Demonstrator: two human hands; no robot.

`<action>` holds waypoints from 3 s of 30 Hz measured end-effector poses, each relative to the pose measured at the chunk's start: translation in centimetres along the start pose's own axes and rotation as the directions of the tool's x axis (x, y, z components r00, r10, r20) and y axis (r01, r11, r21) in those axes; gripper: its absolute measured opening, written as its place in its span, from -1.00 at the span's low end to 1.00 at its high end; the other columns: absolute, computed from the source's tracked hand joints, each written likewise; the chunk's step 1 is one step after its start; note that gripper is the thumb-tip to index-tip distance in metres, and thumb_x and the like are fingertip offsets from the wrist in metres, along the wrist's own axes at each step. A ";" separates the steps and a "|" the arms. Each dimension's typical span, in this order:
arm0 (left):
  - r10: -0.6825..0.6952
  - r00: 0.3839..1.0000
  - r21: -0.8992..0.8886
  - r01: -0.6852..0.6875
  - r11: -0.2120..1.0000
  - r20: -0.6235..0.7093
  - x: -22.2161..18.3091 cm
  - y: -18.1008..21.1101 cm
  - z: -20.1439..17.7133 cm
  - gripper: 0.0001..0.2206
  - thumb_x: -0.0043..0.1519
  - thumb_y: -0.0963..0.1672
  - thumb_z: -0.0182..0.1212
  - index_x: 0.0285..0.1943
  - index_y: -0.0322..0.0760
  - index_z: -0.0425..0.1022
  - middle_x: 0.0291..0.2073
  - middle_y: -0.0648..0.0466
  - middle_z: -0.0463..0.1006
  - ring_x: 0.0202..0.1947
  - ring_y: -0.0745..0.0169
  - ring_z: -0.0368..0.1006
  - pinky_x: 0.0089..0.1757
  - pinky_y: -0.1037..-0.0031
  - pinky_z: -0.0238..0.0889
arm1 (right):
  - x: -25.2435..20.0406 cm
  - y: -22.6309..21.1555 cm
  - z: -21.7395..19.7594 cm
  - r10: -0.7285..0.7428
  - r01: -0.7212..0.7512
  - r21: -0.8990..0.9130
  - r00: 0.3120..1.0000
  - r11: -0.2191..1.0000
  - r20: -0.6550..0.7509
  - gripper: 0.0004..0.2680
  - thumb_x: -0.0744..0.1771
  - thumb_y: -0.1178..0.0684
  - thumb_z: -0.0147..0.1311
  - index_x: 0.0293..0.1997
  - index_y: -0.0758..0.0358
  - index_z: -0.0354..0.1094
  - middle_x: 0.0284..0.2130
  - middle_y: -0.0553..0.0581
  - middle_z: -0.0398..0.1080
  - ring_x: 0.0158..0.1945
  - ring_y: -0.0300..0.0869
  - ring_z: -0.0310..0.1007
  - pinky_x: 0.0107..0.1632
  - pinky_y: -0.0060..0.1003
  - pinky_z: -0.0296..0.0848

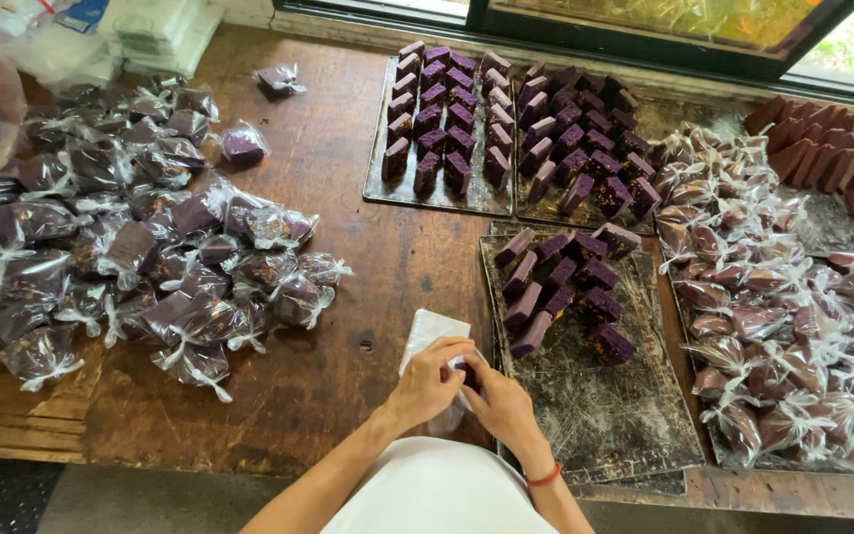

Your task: The person picks up individual purple square cakes from a metal tray, inserts them into clear plastic bags, and places the bagged items onto a wooden work table.

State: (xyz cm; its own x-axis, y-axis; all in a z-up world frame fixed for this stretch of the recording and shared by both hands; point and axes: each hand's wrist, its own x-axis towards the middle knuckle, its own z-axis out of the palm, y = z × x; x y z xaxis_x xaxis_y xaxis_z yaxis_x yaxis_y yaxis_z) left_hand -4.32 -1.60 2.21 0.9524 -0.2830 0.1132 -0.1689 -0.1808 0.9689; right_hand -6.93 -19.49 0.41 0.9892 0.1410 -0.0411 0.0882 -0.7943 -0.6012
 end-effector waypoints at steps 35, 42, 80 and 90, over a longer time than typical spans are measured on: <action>-0.159 0.985 -0.024 0.161 0.987 0.071 -1.2 1.7 -2.8 -0.78 0.32 -0.10 0.11 -0.09 -0.32 0.64 -0.36 -0.03 0.67 -0.36 0.27 0.53 -0.30 0.37 0.37 | -2.4 -6.3 -5.6 -0.419 0.458 0.204 0.884 0.865 -0.207 -0.76 0.21 0.41 0.05 -0.12 0.34 0.47 -0.16 0.20 0.48 -0.16 -0.03 0.54 -0.16 -0.25 0.52; 0.117 0.970 0.197 -0.160 0.967 0.215 -2.6 3.5 -2.3 -0.84 0.25 -0.16 0.32 -0.18 -0.44 0.51 -0.37 -0.11 0.54 -0.38 0.01 0.52 -0.29 0.30 0.37 | -0.6 -2.6 -3.0 -0.200 0.292 0.505 0.953 0.813 -0.229 -0.88 0.31 0.31 0.08 -0.13 0.36 0.50 -0.15 0.13 0.51 -0.17 -0.22 0.52 -0.14 -0.33 0.48; 0.488 0.726 0.665 -0.056 0.745 -0.486 0.8 -1.1 -11.3 -0.83 0.35 -0.11 0.29 0.07 -0.17 0.51 -0.05 0.03 0.59 0.03 0.08 0.48 0.05 0.25 0.34 | -2.1 -1.8 -3.0 0.089 0.188 0.705 0.937 0.684 -0.336 -0.88 0.47 0.21 -0.05 -0.05 0.43 0.44 -0.20 0.09 0.51 -0.12 -0.26 0.51 0.00 -0.39 0.48; -0.051 0.945 0.530 0.226 0.817 -0.324 5.7 -15.9 -2.9 -0.88 0.25 -0.10 0.31 -0.16 -0.21 0.67 -0.25 -0.11 0.64 -0.21 -0.18 0.56 -0.17 0.08 0.41 | -3.1 -1.5 -3.5 0.069 0.187 0.671 0.940 0.718 -0.335 -0.89 0.44 0.21 -0.02 -0.08 0.45 0.43 -0.19 0.12 0.50 -0.13 -0.26 0.53 0.00 -0.36 0.54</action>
State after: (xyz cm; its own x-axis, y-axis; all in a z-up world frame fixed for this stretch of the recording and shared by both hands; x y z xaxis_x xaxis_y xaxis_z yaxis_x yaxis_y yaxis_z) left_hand 4.54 2.41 -11.94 0.9905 0.0471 0.1293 -0.0577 -0.7110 0.7008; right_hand -9.72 -20.77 4.21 0.9749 -0.1200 0.1876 0.1694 -0.1471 -0.9745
